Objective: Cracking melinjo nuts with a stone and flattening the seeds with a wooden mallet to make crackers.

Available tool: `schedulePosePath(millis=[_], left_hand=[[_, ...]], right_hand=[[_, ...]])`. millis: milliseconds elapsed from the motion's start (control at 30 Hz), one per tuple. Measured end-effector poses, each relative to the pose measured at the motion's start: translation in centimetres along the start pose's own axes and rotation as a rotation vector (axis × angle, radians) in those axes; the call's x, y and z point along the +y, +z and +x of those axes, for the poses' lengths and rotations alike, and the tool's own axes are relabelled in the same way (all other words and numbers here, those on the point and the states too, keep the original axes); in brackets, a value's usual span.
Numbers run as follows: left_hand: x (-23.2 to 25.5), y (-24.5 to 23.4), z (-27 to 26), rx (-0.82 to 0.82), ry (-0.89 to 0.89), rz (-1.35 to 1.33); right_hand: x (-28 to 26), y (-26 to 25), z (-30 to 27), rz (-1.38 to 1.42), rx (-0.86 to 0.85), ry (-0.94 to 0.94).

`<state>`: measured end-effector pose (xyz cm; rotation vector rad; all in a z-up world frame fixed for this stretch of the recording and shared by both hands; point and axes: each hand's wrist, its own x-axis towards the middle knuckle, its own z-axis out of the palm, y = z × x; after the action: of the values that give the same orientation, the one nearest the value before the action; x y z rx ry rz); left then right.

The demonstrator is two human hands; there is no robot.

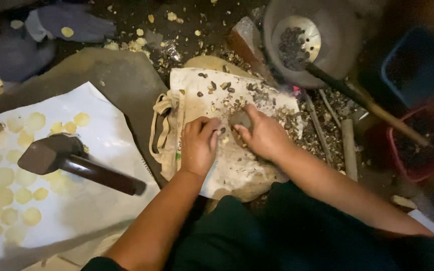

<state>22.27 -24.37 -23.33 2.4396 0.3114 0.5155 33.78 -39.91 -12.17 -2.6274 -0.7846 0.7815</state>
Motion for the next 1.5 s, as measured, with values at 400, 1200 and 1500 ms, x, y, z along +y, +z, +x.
schedulePosePath(millis=[400, 1200, 1500], left_hand=[[1.6, 1.6, 0.6, -0.106, -0.049, 0.096], [0.2, -1.0, -0.1, 0.008, -0.122, -0.049], [0.0, -0.8, -0.4, -0.075, -0.064, -0.001]], right_hand=[[2.1, 0.5, -1.9, -0.022, 0.093, -0.078], [-3.1, 0.1, -1.4, -0.148, 0.092, -0.243], [-0.7, 1.3, -0.7, -0.085, 0.057, -0.084]])
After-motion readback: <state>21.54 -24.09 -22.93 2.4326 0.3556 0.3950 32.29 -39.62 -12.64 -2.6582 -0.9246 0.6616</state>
